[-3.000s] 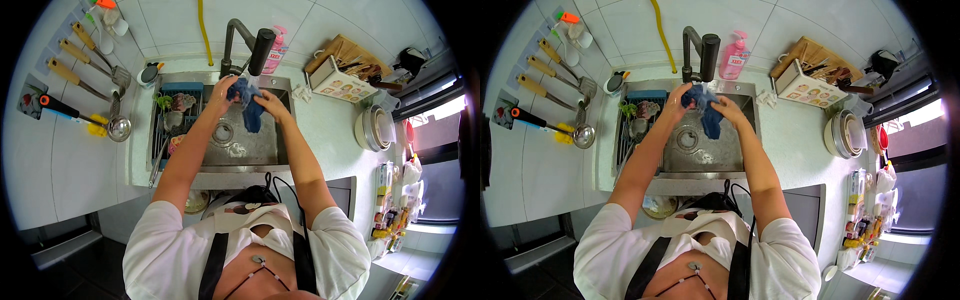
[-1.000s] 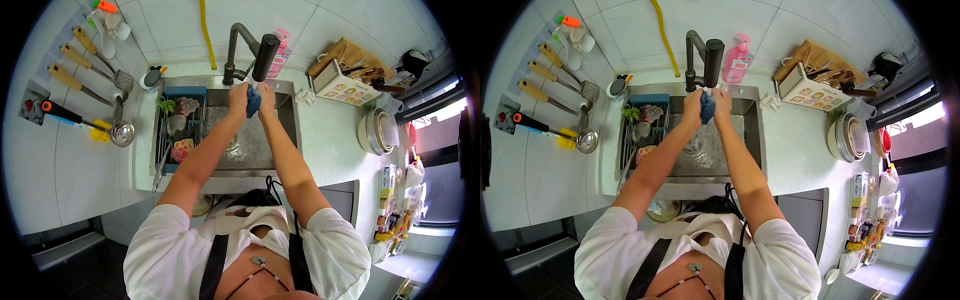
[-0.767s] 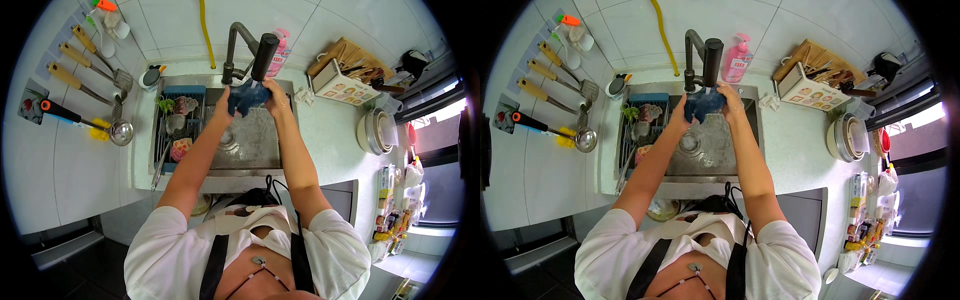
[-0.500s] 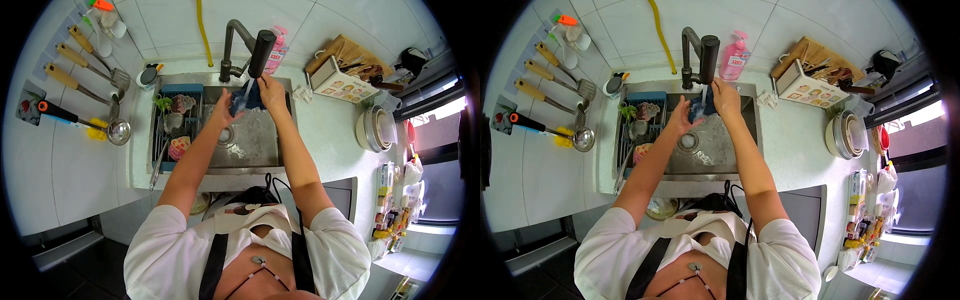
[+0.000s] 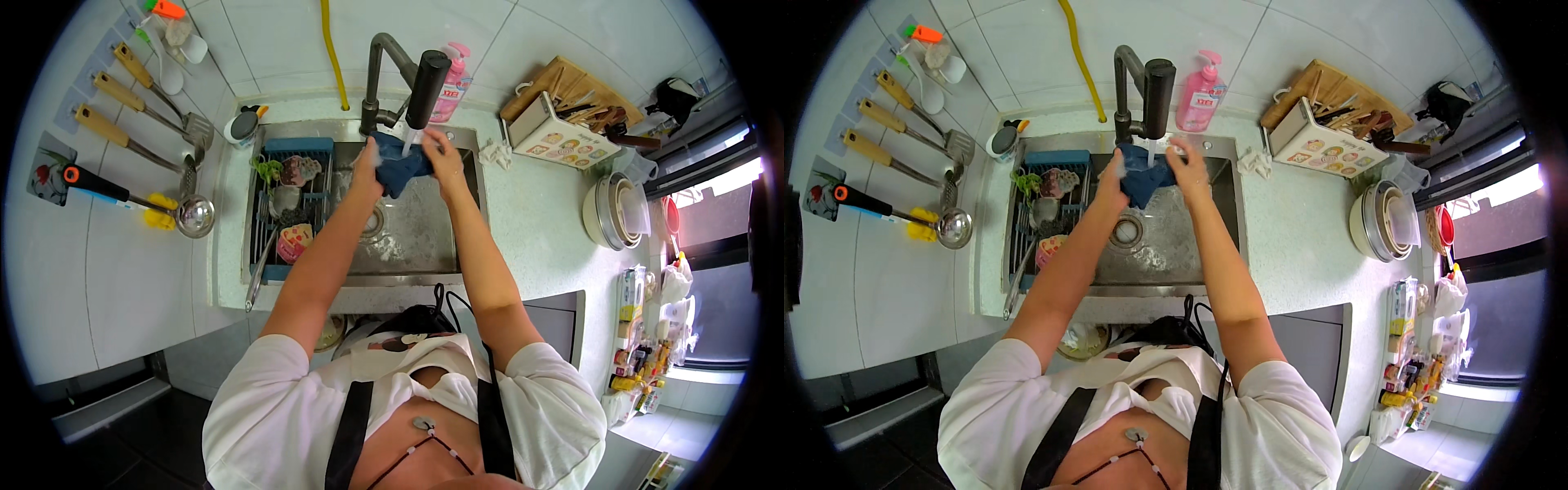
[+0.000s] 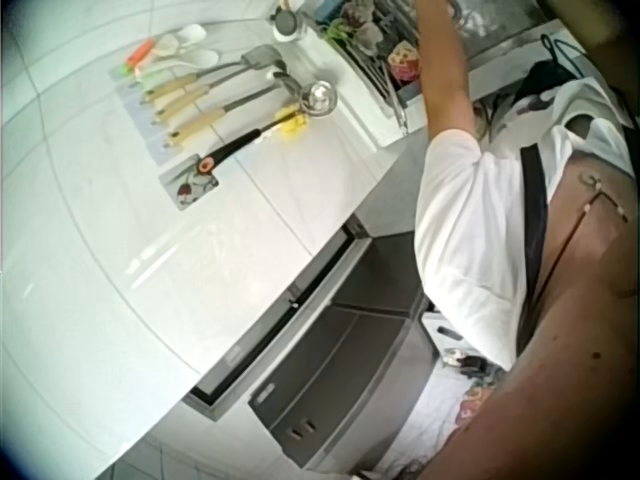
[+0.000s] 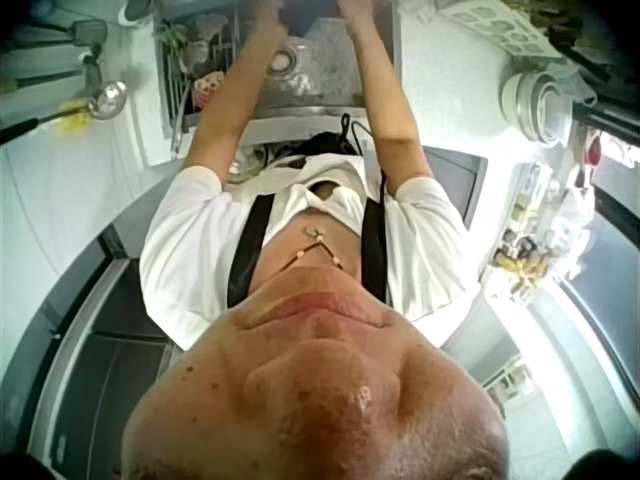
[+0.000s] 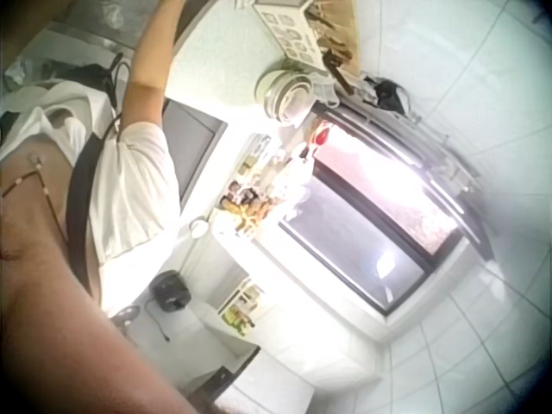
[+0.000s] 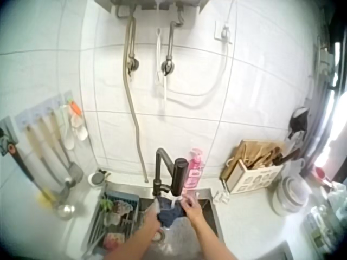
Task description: The person washes a blue cloth in a sink by applying soap, scrubbing the fabric with their hands, and rinsing it under running water.
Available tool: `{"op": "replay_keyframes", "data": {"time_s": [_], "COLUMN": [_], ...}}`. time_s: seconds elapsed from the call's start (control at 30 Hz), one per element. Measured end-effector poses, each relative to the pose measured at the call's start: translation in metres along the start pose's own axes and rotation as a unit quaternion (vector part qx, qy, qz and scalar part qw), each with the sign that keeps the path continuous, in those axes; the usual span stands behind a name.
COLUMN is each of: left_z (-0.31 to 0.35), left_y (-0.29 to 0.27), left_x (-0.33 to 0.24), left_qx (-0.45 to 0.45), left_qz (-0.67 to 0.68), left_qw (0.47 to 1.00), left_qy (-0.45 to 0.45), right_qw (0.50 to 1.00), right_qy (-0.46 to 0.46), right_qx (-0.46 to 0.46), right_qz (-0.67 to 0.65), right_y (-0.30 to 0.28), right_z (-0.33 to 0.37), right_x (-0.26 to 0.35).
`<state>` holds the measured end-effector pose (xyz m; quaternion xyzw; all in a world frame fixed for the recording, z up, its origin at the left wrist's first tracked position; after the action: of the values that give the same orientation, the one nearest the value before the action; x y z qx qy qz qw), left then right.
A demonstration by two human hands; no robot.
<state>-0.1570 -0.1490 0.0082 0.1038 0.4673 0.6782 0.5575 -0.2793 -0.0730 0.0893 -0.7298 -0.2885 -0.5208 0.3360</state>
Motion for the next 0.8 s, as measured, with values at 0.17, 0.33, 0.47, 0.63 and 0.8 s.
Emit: {"op": "replay_keyframes", "data": {"time_s": [0.17, 0.33, 0.47, 0.63, 0.8], "left_z": [-0.022, -0.007, -0.002, -0.004, 0.015], "left_y": [-0.007, -0.014, -0.027, -0.019, -0.01], "left_x": [-0.013, -0.034, -0.015, 0.039, 0.062], "left_qx": [-0.017, -0.065, -0.075, 0.039, 0.059], "left_qz": [-0.088, -0.283, -0.247, -0.027, 0.02], "left_qw": [0.996, 0.953, 0.966, 0.993, 0.982], "left_qy": [0.018, 0.082, 0.021, -0.11, -0.181], "right_qw": [0.969, 0.932, 0.974, 0.989, 0.933], "right_qy": [-0.086, -0.199, -0.213, 0.009, 0.048], "right_qx": [0.141, 0.078, -0.003, 0.014, -0.061], "right_qz": [0.181, 0.293, 0.08, -0.149, -0.35], "right_y": [0.034, 0.012, 0.0, 0.027, 0.028], "right_z": [0.026, 0.016, 0.002, 0.001, -0.001], "right_x": [0.036, 0.058, 0.046, 0.011, 0.01]}}
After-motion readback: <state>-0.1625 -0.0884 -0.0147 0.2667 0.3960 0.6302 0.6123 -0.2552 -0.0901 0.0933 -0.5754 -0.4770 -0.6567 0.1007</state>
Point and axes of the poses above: each hand's wrist, its own z-axis away from the middle knuckle, its own y-axis out of the palm, x = y × z, the point moved 10 cm from there along -z, towards the middle knuckle, and after that the axes turned 12 degrees about -y, right-handed, at the moved point
